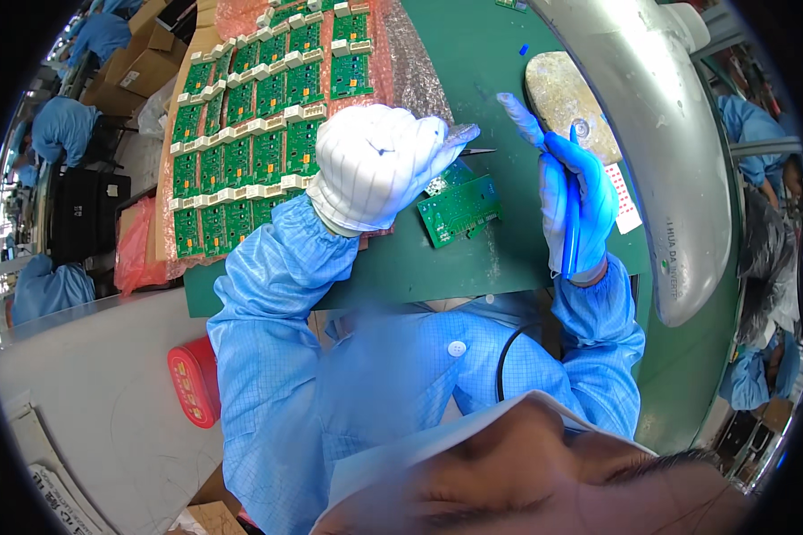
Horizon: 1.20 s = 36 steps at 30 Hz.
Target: The recorder inspects individual green circuit boards, checks them under an inspection lamp, and organizes them into a stack.
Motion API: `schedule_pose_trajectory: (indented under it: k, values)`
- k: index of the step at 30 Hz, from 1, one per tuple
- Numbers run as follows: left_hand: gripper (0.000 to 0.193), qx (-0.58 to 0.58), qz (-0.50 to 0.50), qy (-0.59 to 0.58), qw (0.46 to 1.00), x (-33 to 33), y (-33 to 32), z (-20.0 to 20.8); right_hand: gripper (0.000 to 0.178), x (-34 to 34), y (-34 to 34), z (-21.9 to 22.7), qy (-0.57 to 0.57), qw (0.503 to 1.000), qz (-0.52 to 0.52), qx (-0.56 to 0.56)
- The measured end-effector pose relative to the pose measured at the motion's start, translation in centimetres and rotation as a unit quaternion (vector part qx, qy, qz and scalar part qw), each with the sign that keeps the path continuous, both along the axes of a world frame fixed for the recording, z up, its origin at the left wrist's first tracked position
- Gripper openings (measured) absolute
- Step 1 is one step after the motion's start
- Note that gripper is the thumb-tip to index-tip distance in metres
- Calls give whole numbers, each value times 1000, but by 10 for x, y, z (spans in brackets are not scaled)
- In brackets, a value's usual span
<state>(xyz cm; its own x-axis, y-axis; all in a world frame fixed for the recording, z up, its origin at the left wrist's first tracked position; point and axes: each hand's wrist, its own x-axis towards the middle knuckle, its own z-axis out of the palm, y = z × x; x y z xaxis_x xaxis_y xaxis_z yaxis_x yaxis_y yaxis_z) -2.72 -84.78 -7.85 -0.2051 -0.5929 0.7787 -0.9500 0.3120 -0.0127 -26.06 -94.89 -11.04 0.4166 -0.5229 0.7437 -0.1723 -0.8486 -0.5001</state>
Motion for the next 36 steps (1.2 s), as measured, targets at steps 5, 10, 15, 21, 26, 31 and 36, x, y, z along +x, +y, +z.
schedule_pose_trajectory:
  k: [5, 10, 15, 21, 26, 31, 36]
  values:
    - [38, -14, 0, 10, 1000, -1, 8, -3, 33, 23, 30, 33, 58, 992, -2, 108]
    - [37, -21, 14, 21, 999, -6, 17, -9, 36, 41, 32, 40, 55, 963, 132, 229]
    - [38, -44, 1, 35, 998, -2, 23, -13, 32, 50, 34, 42, 106, 953, 139, 247]
    - [41, -53, -2, -59, 997, 7, 34, -4, 28, 54, 4, 13, -146, 806, 118, 561]
    - [42, -31, 4, -38, 999, 15, 43, -8, 32, 55, -31, 4, 48, 962, 49, 264]
    - [40, 29, -21, -28, 999, 16, 62, -14, 31, 81, -93, 19, 252, 951, -108, 142]
    - [34, 118, 23, -18, 993, 41, 88, -23, 31, 145, -186, -4, 271, 923, -259, -89]
